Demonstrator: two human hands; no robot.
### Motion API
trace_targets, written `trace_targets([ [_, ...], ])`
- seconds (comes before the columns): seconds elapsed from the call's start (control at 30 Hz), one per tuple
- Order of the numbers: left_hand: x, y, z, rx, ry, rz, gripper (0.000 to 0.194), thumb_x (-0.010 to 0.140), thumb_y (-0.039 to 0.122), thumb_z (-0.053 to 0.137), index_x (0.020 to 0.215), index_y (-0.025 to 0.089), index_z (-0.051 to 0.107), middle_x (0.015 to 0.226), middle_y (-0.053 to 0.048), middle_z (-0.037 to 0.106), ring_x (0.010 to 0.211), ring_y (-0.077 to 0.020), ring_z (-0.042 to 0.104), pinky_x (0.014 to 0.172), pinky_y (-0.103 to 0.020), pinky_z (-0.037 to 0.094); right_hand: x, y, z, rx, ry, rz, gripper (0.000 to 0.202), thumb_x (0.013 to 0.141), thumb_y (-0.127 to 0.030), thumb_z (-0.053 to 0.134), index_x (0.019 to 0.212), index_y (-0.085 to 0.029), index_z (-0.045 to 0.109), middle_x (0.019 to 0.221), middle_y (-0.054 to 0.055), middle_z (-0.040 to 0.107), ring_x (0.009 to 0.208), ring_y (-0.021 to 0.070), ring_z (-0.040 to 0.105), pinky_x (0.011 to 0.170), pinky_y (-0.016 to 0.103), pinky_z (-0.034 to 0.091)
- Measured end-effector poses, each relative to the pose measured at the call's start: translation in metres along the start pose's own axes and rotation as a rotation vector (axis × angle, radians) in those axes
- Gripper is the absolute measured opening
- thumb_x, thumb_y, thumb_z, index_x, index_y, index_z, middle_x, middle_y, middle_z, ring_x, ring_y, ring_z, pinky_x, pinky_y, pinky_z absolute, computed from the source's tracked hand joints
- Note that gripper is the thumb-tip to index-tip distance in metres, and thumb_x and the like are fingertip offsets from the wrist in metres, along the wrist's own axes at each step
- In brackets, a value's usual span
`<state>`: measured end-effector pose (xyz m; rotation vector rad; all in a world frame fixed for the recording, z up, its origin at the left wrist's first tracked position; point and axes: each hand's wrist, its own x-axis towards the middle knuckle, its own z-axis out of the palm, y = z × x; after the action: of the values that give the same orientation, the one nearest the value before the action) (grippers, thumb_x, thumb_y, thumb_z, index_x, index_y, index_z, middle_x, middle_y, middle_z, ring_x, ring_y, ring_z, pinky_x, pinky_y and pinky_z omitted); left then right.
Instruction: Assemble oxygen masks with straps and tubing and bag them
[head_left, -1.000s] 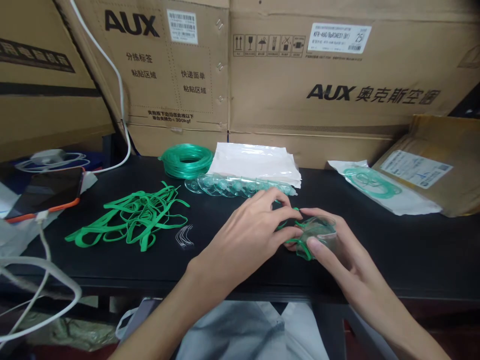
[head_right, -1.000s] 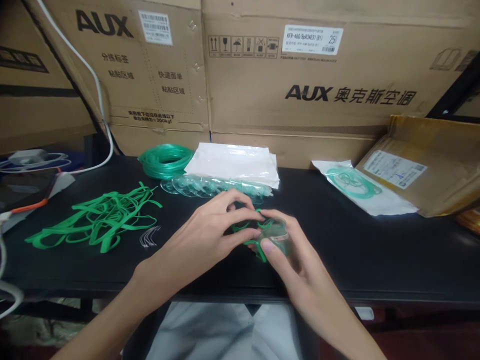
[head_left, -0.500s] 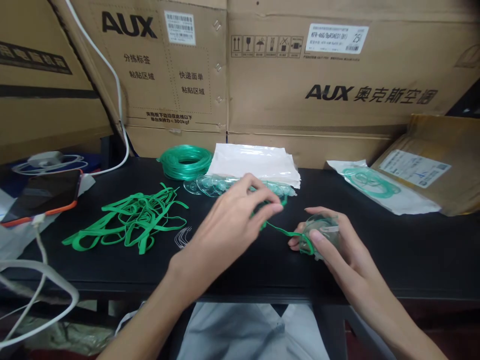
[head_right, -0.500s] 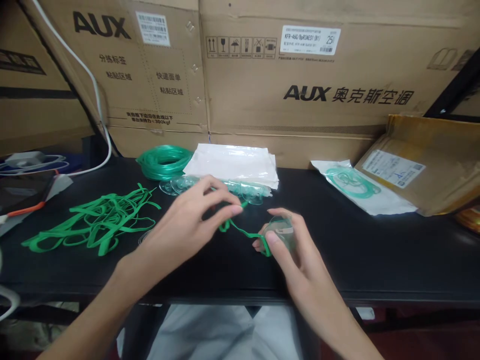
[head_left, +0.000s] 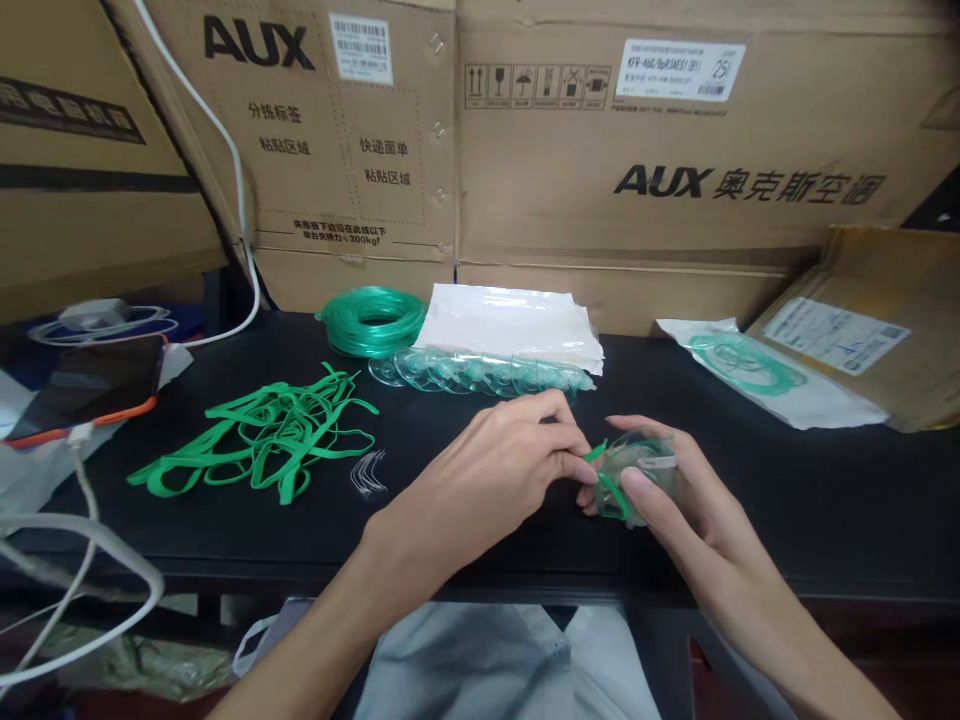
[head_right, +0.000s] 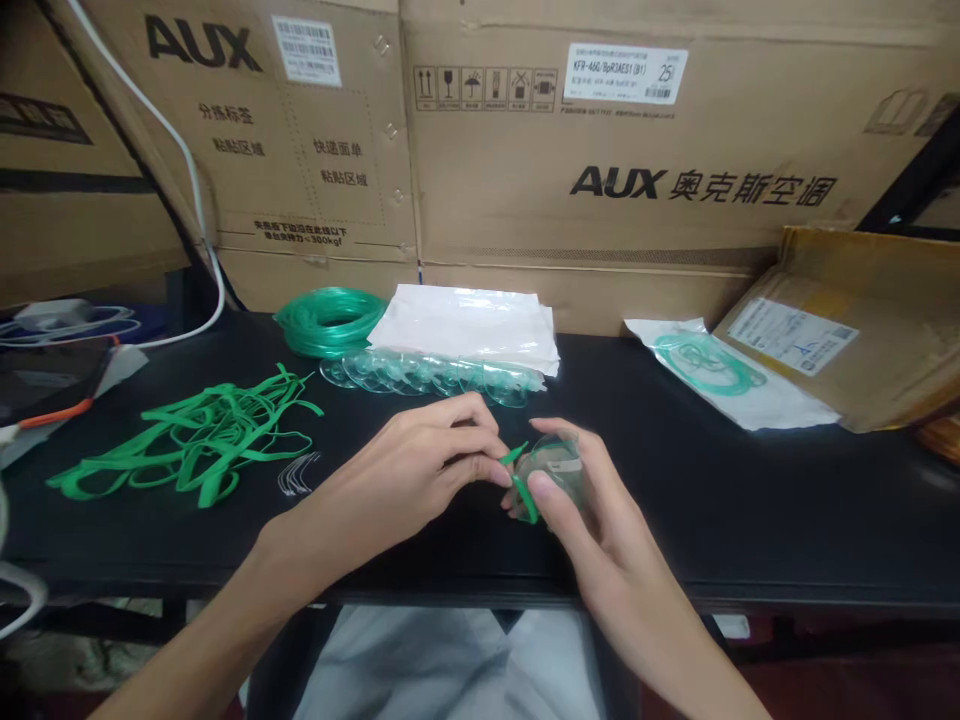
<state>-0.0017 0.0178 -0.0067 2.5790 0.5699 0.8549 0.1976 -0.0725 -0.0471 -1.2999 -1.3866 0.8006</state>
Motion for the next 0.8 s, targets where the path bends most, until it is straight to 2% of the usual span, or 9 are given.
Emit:
trace_targets([
  [0.2, 0.001, 0.001, 0.0, 0.197, 0.049, -0.043, 0.018, 0.106, 0.014, 0.058, 0.097, 0.018, 0.073, 0.107, 0.0, 0.065, 0.097, -0.0158, 0.063, 0.085, -0.029, 0.047, -0.004, 0.006, -0.003, -0.037, 0.001, -0.018, 0.043, 0.106, -0.05, 0.055, 0.147, -0.038, 0.048, 0.108, 0.001, 0.076, 0.098, 0.0208, 0.073, 0.094, 0.033, 0.055],
  [0.3, 0.001, -0.006, -0.001, 0.262, 0.083, -0.066, 0.018, 0.107, 0.016, 0.056, 0.097, 0.017, 0.071, 0.108, -0.001, 0.065, 0.096, -0.0163, 0.063, 0.084, -0.029, 0.047, -0.007, 0.008, -0.005, -0.034, -0.011, -0.026, 0.044, 0.107, -0.049, 0.053, 0.148, -0.036, 0.047, 0.106, 0.003, 0.077, 0.098, 0.0235, 0.074, 0.095, 0.036, 0.056],
  [0.4, -0.001, -0.017, -0.012, 0.36, 0.166, -0.124, 0.018, 0.108, 0.018, 0.055, 0.097, 0.017, 0.07, 0.107, -0.002, 0.063, 0.089, -0.0158, 0.063, 0.079, -0.03, 0.046, -0.008, 0.009, -0.005, 0.02, -0.005, -0.049, 0.044, 0.106, -0.048, 0.054, 0.147, -0.034, 0.048, 0.109, 0.005, 0.078, 0.096, 0.0251, 0.076, 0.093, 0.037, 0.061],
  [0.53, -0.013, -0.021, -0.05, 0.479, 0.391, -0.237, 0.017, 0.108, 0.025, 0.057, 0.096, 0.018, 0.068, 0.106, -0.002, 0.063, 0.088, -0.0164, 0.063, 0.079, -0.031, 0.045, -0.008, 0.01, -0.003, 0.103, 0.054, -0.064, 0.041, 0.105, -0.047, 0.054, 0.143, -0.033, 0.051, 0.111, 0.005, 0.077, 0.09, 0.0222, 0.079, 0.085, 0.028, 0.064],
  [0.67, -0.035, -0.009, -0.098, 0.624, 0.58, -0.341, 0.017, 0.105, 0.034, 0.062, 0.101, 0.021, 0.072, 0.102, -0.002, 0.066, 0.084, -0.0176, 0.064, 0.081, -0.032, 0.048, -0.008, 0.009, -0.002, 0.039, 0.049, -0.052, 0.045, 0.103, -0.051, 0.055, 0.144, -0.031, 0.052, 0.11, 0.006, 0.078, 0.094, 0.0212, 0.079, 0.088, 0.022, 0.062],
  [0.73, -0.046, -0.005, -0.117, 0.723, 0.66, -0.435, 0.024, 0.105, 0.041, 0.059, 0.104, 0.023, 0.074, 0.102, -0.002, 0.067, 0.084, -0.0191, 0.064, 0.083, -0.035, 0.049, -0.009, 0.008, -0.002, 0.028, 0.029, -0.044, 0.047, 0.104, -0.052, 0.054, 0.145, -0.032, 0.05, 0.111, 0.006, 0.078, 0.095, 0.0213, 0.079, 0.088, 0.023, 0.062],
  [0.8, -0.059, -0.009, -0.131, 0.811, 0.679, -0.583, 0.033, 0.105, 0.048, 0.054, 0.107, 0.022, 0.075, 0.103, -0.004, 0.068, 0.087, -0.023, 0.066, 0.083, -0.039, 0.049, -0.008, 0.008, -0.003, 0.032, 0.016, -0.043, 0.046, 0.104, -0.052, 0.052, 0.146, -0.033, 0.049, 0.113, 0.005, 0.077, 0.095, 0.0212, 0.078, 0.088, 0.023, 0.063],
])
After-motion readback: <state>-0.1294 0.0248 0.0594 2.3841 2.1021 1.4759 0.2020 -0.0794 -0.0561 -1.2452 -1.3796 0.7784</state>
